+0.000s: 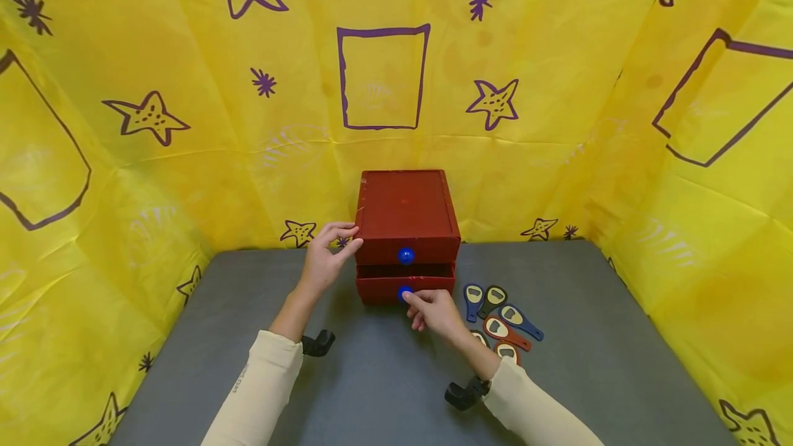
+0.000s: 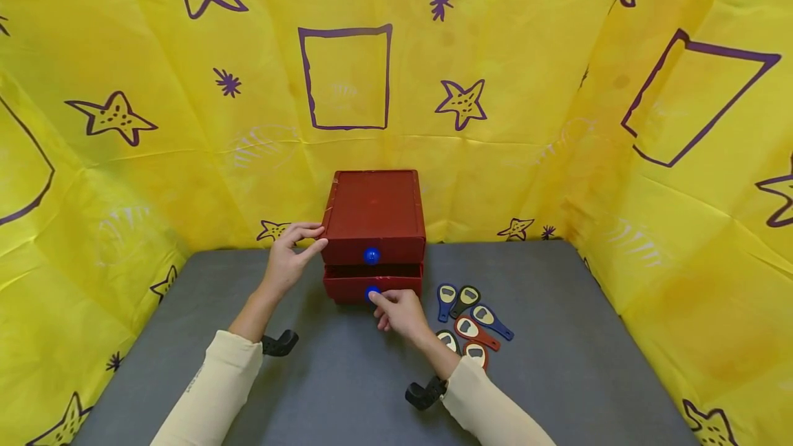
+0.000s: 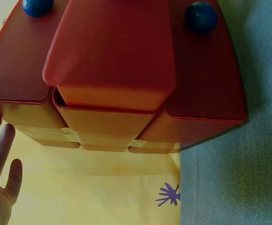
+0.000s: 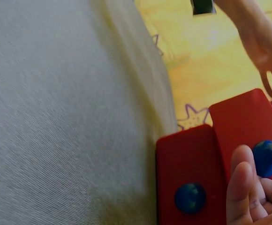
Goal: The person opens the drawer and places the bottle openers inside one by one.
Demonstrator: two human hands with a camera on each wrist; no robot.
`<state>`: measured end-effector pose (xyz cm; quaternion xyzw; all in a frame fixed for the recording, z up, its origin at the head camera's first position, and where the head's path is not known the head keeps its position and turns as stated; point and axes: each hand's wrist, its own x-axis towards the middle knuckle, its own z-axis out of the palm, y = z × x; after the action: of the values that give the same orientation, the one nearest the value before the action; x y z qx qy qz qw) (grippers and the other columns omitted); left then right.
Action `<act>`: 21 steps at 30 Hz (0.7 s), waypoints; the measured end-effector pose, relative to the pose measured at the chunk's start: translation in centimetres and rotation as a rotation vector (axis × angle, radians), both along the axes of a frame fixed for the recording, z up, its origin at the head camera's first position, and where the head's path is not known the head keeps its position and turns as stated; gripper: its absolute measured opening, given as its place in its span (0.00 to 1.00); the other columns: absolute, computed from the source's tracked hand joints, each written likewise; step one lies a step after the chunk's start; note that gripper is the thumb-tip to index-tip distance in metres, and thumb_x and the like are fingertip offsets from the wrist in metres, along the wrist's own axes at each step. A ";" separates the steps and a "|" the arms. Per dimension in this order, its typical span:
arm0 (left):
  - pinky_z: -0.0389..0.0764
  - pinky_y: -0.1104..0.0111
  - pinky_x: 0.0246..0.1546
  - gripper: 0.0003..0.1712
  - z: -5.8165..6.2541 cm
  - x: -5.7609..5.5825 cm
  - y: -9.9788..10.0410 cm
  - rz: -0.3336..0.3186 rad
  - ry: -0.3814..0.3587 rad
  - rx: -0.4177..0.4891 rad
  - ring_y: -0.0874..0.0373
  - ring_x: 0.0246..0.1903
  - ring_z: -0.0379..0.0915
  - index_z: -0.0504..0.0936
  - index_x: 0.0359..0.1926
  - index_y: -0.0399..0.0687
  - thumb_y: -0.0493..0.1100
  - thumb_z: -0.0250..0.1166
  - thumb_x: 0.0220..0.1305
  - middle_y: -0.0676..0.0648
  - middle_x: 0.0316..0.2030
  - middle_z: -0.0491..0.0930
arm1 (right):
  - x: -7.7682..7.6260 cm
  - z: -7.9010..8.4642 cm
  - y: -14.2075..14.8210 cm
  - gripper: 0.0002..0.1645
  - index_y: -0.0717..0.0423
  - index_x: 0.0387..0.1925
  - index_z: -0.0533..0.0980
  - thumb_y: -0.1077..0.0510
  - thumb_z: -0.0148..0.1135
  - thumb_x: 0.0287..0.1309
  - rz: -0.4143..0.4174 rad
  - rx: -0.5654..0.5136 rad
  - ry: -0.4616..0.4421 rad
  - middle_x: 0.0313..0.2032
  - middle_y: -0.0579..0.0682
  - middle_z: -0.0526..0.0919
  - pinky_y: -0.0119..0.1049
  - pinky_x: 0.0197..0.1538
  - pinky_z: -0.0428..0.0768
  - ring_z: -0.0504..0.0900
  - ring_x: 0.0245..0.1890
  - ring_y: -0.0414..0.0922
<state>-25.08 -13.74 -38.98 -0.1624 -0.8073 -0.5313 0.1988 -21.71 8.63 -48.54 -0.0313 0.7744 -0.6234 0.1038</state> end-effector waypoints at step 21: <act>0.74 0.84 0.42 0.14 -2.7 -2.1 -0.6 0.030 0.097 -0.057 0.50 0.48 0.76 0.85 0.46 0.39 0.41 0.69 0.60 0.41 0.49 0.81 | 6.4 0.4 1.5 0.26 0.74 0.41 0.79 0.49 0.62 0.64 0.131 -0.058 -0.040 0.22 0.52 0.83 0.32 0.21 0.80 0.78 0.15 0.38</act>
<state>-27.16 -14.33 -41.69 -0.1816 -0.8137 -0.4968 0.2411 -15.34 10.14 -48.13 -0.0725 0.7500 -0.6379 0.1589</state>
